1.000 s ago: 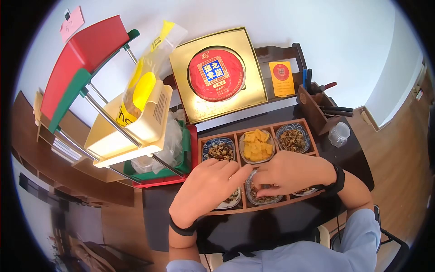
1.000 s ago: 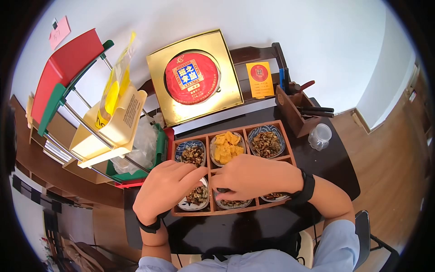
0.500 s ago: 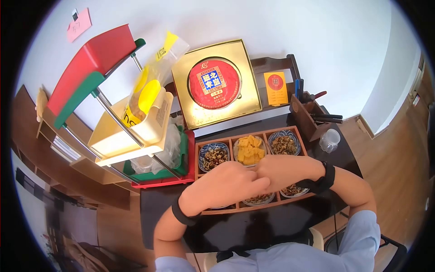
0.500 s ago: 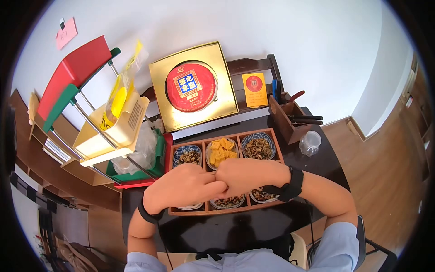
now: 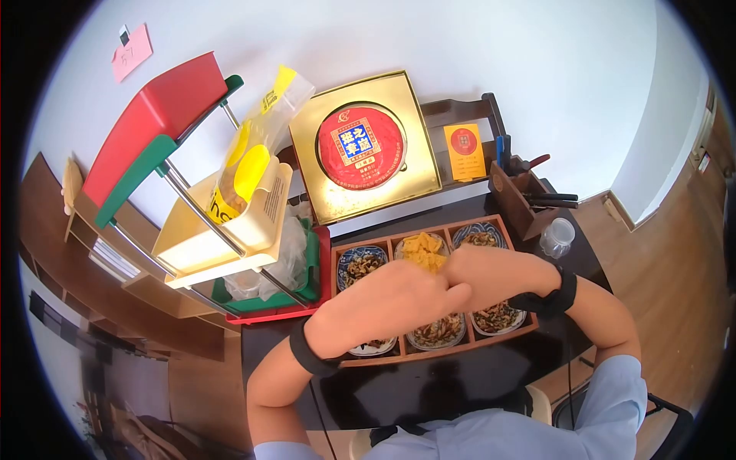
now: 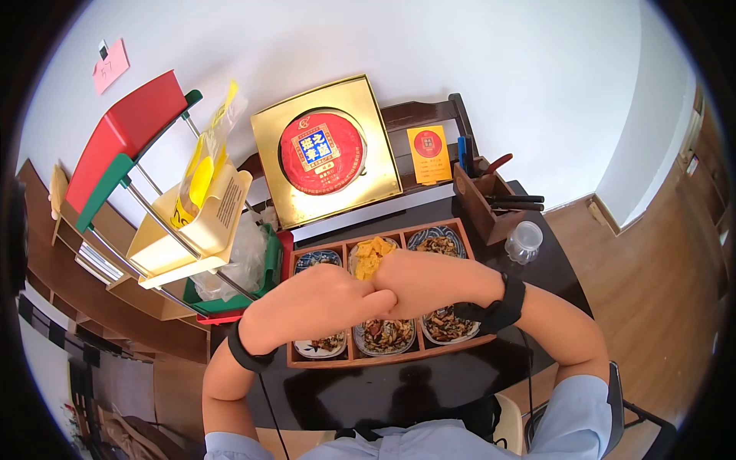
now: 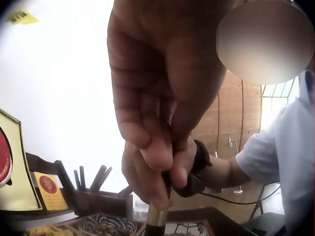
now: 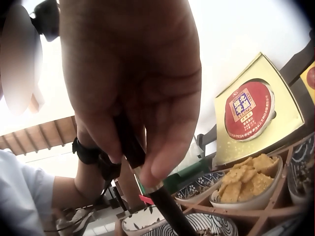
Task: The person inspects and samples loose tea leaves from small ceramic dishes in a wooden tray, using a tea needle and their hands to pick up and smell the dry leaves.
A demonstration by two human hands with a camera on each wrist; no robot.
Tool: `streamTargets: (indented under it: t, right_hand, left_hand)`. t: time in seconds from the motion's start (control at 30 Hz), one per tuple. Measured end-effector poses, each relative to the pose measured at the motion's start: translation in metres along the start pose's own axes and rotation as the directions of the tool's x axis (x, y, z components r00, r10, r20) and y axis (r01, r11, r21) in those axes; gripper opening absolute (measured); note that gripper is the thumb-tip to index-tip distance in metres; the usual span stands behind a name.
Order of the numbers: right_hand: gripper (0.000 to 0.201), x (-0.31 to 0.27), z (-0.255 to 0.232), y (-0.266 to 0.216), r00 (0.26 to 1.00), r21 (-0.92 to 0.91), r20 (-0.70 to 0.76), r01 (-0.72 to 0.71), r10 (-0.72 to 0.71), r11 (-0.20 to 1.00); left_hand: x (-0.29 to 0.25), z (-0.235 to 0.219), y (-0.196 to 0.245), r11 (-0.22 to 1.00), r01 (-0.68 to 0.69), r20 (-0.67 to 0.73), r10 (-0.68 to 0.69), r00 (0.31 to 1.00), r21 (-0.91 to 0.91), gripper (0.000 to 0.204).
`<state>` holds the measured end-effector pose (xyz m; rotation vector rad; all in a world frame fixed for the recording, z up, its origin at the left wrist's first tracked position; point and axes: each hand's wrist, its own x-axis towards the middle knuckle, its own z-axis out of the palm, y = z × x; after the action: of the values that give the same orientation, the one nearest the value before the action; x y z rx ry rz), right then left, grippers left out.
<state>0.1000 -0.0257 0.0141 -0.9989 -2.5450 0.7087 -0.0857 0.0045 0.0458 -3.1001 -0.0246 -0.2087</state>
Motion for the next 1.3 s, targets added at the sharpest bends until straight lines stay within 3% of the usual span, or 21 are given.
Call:
streamTargets:
  t: [0.13,0.2,0.27,0.37,0.43,0.67,0.73,0.87,0.93,1.0,1.1,1.23,1.3]
  right_hand:
    - [0.025,-0.003,-0.007,-0.008,1.0,-0.021,-0.006,0.015,-0.015,1.0]
    - [0.027,-0.007,0.001,-0.006,0.991,-0.009,0.133,-0.033,0.033,0.999]
    - [0.025,-0.01,0.01,0.0,0.997,-0.018,0.073,0.016,-0.015,1.0]
    - [0.022,-0.01,0.003,-0.008,0.999,-0.03,0.019,0.048,-0.047,0.998]
    - [0.022,-0.009,-0.008,-0.016,0.999,-0.026,0.016,0.038,-0.038,0.999]
    - [0.023,-0.009,0.007,0.003,0.998,-0.032,0.062,0.02,-0.018,0.999]
    - [0.023,-0.009,0.007,0.003,0.998,0.01,0.054,0.021,-0.022,1.0]
    - [0.023,-0.011,-0.009,-0.016,0.996,-0.061,0.091,-0.012,0.017,0.998]
    - [0.023,-0.012,-0.007,-0.013,0.992,-0.073,0.115,-0.048,0.056,0.996]
    - [0.023,-0.01,0.007,-0.001,0.995,-0.097,0.064,0.081,-0.075,0.992]
    - [0.022,-0.006,0.011,0.0,0.996,-0.052,0.09,-0.007,0.011,0.999]
    - [0.021,-0.008,-0.002,-0.01,0.997,-0.053,0.077,-0.016,0.02,0.998]
    - [0.03,-0.009,-0.003,-0.012,1.0,0.035,-0.004,0.0,0.0,0.999]
  left_hand:
    - [-0.011,-0.014,0.0,0.993,0.033,-0.023,-0.036,0.999,-0.116,0.021]
    - [-0.028,-0.014,-0.001,0.989,0.047,-0.031,-0.052,0.998,-0.137,0.024]
    - [-0.056,-0.003,-0.007,0.969,0.185,-0.073,-0.199,0.977,-0.165,0.026]
    - [-0.104,0.016,-0.017,0.95,0.281,0.058,-0.276,0.959,-0.137,0.022]
    - [-0.129,0.033,-0.017,0.895,0.409,0.142,-0.388,0.91,-0.178,0.019]
    - [-0.156,0.05,0.001,0.838,0.467,0.272,-0.398,0.876,-0.281,0.026]
    - [-0.162,0.052,0.003,0.684,0.637,0.334,-0.544,0.77,-0.355,0.029]
    - [-0.168,0.054,0.003,0.717,0.601,0.348,-0.495,0.796,-0.353,0.027]
    - [-0.17,0.06,0.001,0.771,0.477,0.27,-0.395,0.878,-0.421,0.025]
    - [-0.171,0.062,0.0,0.767,0.475,0.276,-0.389,0.879,-0.432,0.023]
    - [-0.169,0.06,0.003,0.766,0.475,0.279,-0.387,0.879,-0.432,0.02]
    - [-0.168,0.06,0.006,0.778,0.476,0.289,-0.384,0.877,-0.409,0.019]
    - [-0.165,0.056,0.01,0.779,0.491,0.302,-0.396,0.867,-0.389,0.019]
